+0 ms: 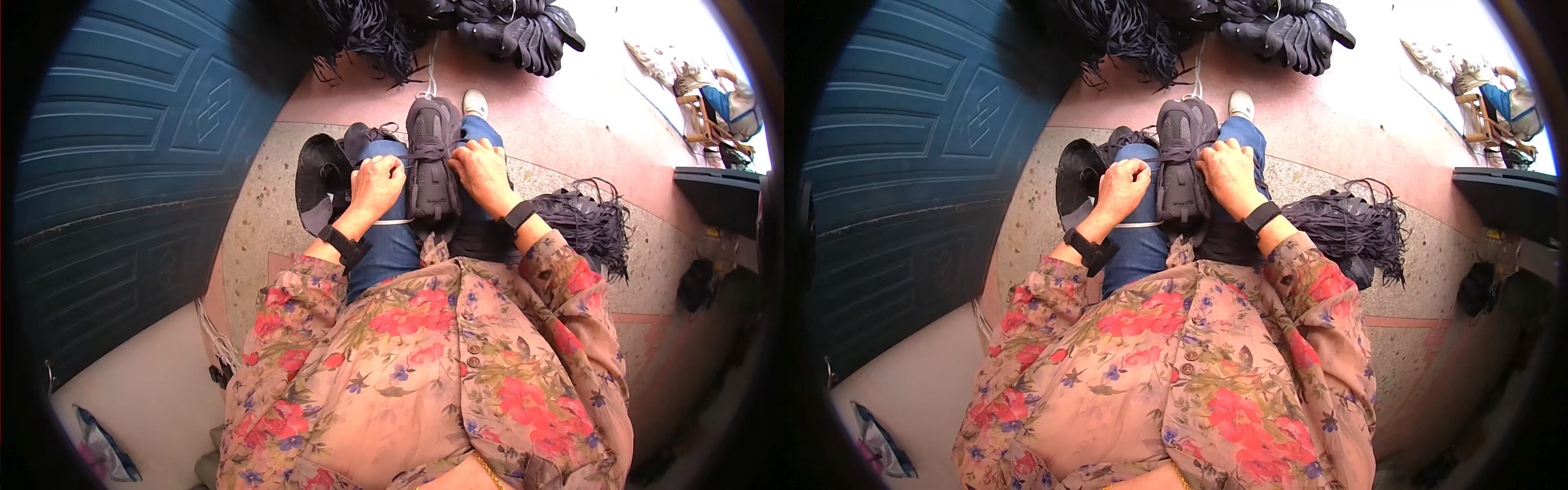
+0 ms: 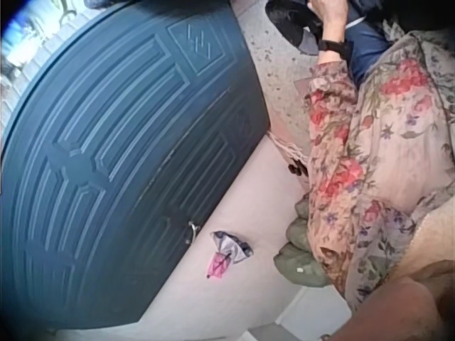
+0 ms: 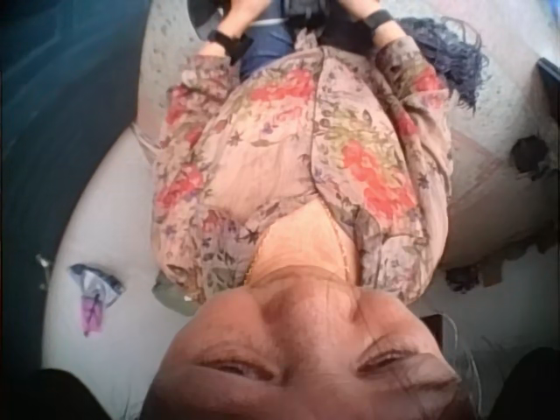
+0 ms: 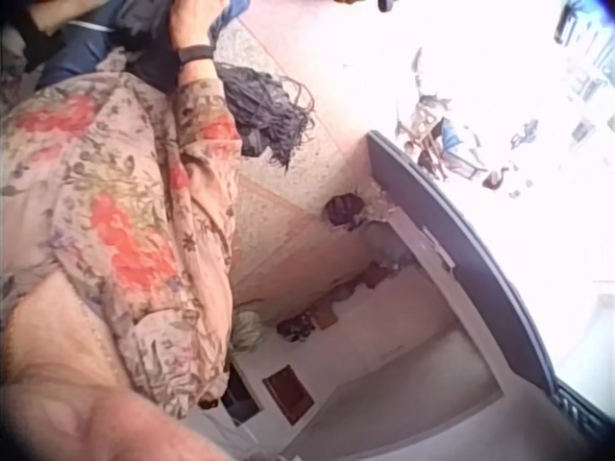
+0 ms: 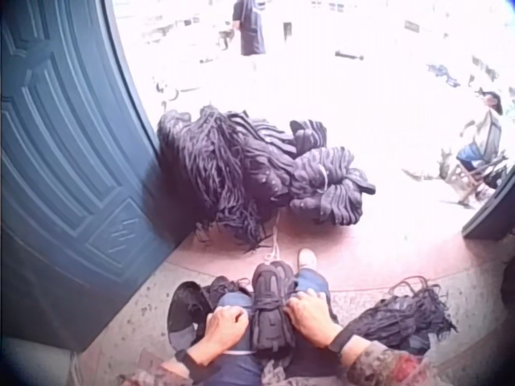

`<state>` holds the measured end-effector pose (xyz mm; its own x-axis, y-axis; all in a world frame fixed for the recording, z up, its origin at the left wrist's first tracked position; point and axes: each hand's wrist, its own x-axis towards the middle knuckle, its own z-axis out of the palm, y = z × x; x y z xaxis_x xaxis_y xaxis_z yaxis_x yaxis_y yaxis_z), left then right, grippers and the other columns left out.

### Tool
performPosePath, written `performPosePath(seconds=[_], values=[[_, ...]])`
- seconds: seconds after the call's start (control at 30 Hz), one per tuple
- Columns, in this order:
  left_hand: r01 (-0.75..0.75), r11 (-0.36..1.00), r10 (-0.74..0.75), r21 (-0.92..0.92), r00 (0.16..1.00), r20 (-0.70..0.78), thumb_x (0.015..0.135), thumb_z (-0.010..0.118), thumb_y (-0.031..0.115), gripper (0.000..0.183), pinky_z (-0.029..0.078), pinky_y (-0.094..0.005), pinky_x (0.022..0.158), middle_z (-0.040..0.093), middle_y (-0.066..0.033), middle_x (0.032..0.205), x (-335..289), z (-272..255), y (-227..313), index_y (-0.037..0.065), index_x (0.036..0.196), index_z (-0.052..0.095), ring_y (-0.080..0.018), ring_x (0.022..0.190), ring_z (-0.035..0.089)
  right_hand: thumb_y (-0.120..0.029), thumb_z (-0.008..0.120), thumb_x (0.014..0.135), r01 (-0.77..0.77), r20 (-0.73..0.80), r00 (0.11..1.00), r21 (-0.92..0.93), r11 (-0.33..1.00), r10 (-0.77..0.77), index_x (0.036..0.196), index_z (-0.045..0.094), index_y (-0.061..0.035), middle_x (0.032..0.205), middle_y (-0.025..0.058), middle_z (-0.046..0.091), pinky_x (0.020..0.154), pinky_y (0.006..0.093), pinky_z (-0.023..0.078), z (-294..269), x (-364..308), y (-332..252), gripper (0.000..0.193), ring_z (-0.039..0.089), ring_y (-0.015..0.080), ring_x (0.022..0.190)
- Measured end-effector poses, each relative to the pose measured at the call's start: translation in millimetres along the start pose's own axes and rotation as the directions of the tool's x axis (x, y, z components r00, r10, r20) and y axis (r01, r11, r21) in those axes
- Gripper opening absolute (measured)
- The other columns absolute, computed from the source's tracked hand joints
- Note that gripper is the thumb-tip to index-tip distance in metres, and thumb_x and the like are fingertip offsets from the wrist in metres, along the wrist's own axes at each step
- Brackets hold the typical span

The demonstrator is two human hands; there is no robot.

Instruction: The recorder is lacing black sneakers by hand, threading long black laces through eyelets and pulling them tight.

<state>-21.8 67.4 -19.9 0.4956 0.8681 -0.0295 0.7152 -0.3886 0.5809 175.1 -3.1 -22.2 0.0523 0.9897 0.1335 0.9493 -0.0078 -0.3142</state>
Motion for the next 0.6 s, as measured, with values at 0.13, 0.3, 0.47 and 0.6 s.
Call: performPosePath(seconds=[0.13, 0.3, 0.47, 0.6], values=[[-0.026, 0.999, 0.026, -0.022, 0.999, 0.019, 0.075, 0.055, 0.020, 0.013, 0.045, -0.0417, 0.063, 0.061, -0.0117, 0.077, 6, 2, -4, 0.008, 0.076, 0.060, -0.0301, 0.074, 0.057, -0.026, 0.058, 0.076, -0.017, -0.013, 1.000, 0.024, 1.000, 0.018, 0.075, 0.061, -0.0126, 0.078, 0.0039, 0.056, 0.070, 0.0371, 0.035, 0, 0, -1, 0.014, 0.050, 0.0221, 0.082], [0.046, 0.996, -0.035, -0.081, 0.990, 0.136, 0.077, 0.055, 0.022, 0.016, 0.047, -0.0406, 0.064, 0.061, -0.0115, 0.079, 16, 3, 1, 0.008, 0.079, 0.063, -0.0301, 0.075, 0.059, -0.027, 0.058, 0.076, -0.042, 0.002, 0.999, 0.000, 0.999, 0.042, 0.074, 0.062, -0.0128, 0.078, 0.0038, 0.056, 0.070, 0.0375, 0.036, -2, 0, -5, 0.015, 0.051, 0.0219, 0.082], [-0.012, 0.997, 0.013, 0.076, 1.000, -0.018, 0.076, 0.059, 0.024, 0.020, 0.044, -0.0358, 0.065, 0.062, -0.0108, 0.073, 7, 0, 18, 0.005, 0.079, 0.065, -0.0266, 0.074, 0.058, -0.033, 0.057, 0.077, -0.026, 0.047, 0.998, -0.100, 0.995, 0.031, 0.071, 0.064, -0.0093, 0.076, 0.0051, 0.057, 0.071, 0.0380, 0.036, -3, -3, -7, 0.025, 0.051, 0.0219, 0.083], [-0.182, 0.934, 0.214, 0.308, 0.974, -0.075, 0.074, 0.062, 0.027, 0.022, 0.041, -0.0381, 0.066, 0.063, -0.0076, 0.076, -8, -3, 30, 0.007, 0.083, 0.066, -0.0248, 0.080, 0.055, -0.037, 0.055, 0.078, 0.022, 0.094, 0.995, -0.089, 0.996, -0.013, 0.077, 0.062, -0.0063, 0.079, 0.0103, 0.056, 0.070, 0.0381, 0.036, -13, -7, -16, 0.031, 0.050, 0.0251, 0.084]])
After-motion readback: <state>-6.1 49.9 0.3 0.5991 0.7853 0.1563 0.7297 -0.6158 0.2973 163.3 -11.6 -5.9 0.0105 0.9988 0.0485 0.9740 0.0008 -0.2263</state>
